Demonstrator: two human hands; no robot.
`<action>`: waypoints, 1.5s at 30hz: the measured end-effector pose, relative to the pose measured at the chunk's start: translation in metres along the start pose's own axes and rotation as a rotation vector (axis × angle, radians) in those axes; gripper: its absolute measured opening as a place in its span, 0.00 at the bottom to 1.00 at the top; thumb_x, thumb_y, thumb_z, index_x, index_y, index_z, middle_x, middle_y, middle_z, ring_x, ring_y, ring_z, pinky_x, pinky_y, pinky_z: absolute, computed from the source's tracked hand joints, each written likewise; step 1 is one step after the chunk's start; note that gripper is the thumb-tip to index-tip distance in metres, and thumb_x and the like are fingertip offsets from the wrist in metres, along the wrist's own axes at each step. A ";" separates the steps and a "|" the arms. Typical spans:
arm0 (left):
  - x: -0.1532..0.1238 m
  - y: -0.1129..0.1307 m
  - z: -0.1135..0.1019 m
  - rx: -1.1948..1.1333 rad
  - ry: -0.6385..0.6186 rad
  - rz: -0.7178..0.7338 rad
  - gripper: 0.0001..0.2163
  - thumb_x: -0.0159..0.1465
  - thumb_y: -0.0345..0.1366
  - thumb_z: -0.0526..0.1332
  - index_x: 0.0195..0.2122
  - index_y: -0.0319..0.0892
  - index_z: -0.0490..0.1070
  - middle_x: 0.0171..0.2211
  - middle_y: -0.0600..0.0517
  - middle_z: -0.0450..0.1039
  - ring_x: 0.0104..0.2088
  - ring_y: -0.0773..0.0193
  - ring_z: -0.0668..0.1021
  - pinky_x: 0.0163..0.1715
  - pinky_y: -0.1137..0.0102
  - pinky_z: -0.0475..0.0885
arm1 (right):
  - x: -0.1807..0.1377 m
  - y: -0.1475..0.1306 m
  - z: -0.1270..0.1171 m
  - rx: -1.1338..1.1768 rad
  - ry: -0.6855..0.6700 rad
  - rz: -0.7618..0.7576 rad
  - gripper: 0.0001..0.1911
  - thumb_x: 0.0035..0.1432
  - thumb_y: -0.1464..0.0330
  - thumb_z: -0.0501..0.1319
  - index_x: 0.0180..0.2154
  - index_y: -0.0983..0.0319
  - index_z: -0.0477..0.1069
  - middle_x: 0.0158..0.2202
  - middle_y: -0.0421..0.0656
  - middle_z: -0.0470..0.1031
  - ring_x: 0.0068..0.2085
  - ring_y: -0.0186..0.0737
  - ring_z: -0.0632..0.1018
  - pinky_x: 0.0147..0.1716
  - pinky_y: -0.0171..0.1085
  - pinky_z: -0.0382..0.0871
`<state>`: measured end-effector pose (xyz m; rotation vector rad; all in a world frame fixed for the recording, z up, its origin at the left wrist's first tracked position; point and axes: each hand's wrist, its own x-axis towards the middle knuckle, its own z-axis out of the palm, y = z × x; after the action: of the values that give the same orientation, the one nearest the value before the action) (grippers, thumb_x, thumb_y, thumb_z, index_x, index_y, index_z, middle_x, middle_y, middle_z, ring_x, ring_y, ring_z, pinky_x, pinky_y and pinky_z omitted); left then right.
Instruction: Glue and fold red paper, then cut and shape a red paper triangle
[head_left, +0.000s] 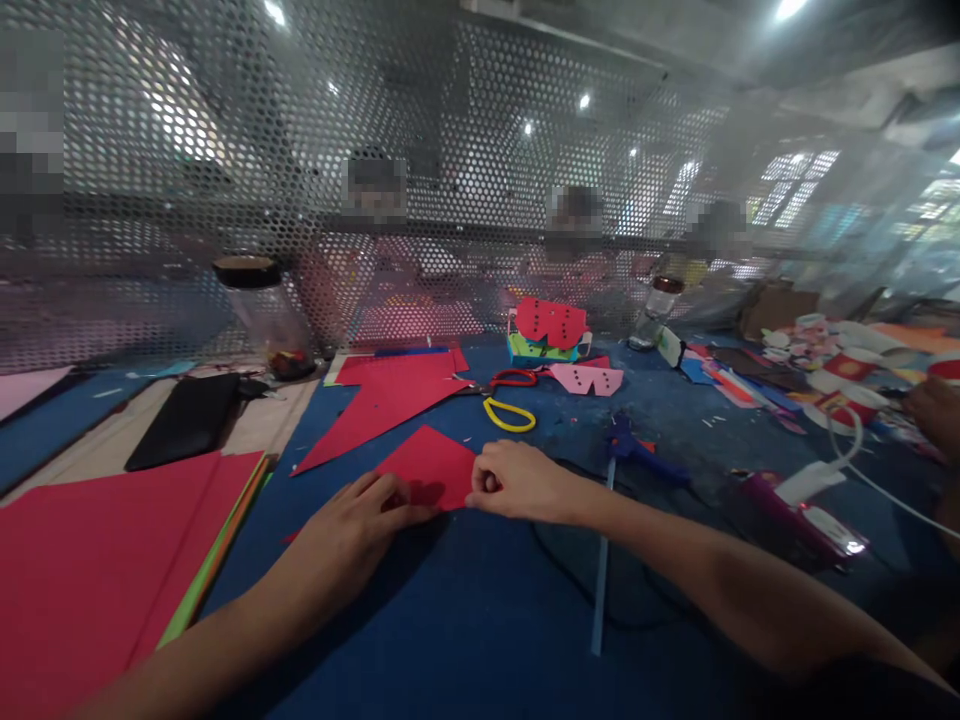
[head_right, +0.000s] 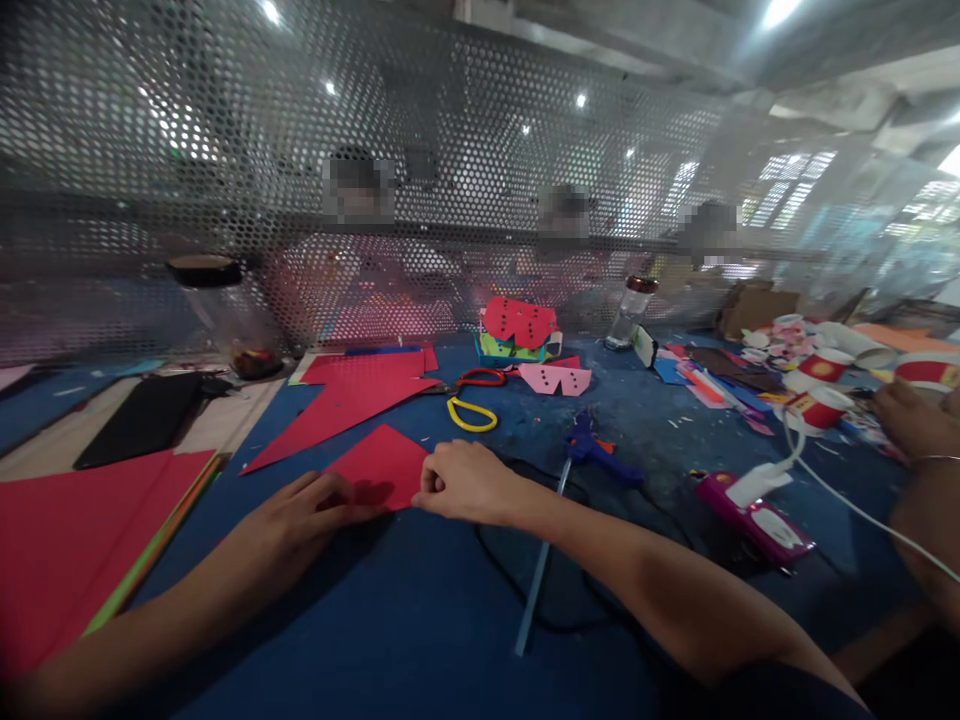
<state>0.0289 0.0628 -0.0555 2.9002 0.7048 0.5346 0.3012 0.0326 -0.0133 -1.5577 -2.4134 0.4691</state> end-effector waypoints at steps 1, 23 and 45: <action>0.001 0.001 -0.001 -0.004 -0.005 0.000 0.20 0.72 0.26 0.50 0.55 0.52 0.74 0.42 0.48 0.71 0.40 0.59 0.73 0.42 0.62 0.72 | 0.000 0.000 -0.001 -0.003 -0.004 0.001 0.09 0.59 0.61 0.66 0.32 0.61 0.75 0.34 0.41 0.76 0.36 0.38 0.74 0.33 0.35 0.61; 0.003 0.004 -0.006 -0.006 -0.004 -0.003 0.19 0.73 0.29 0.49 0.55 0.52 0.75 0.44 0.47 0.71 0.41 0.58 0.73 0.42 0.62 0.72 | -0.001 0.005 -0.005 0.102 -0.051 -0.005 0.08 0.60 0.63 0.64 0.34 0.62 0.75 0.36 0.43 0.75 0.35 0.37 0.73 0.33 0.35 0.62; 0.000 0.002 -0.003 -0.011 -0.029 -0.030 0.19 0.72 0.28 0.50 0.55 0.54 0.74 0.43 0.48 0.70 0.41 0.58 0.72 0.43 0.61 0.70 | -0.002 0.006 -0.004 0.095 -0.050 -0.030 0.03 0.57 0.69 0.63 0.32 0.62 0.74 0.35 0.42 0.74 0.34 0.35 0.73 0.34 0.34 0.62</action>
<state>0.0290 0.0612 -0.0521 2.8763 0.7379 0.4909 0.3081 0.0333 -0.0122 -1.4856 -2.4100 0.6139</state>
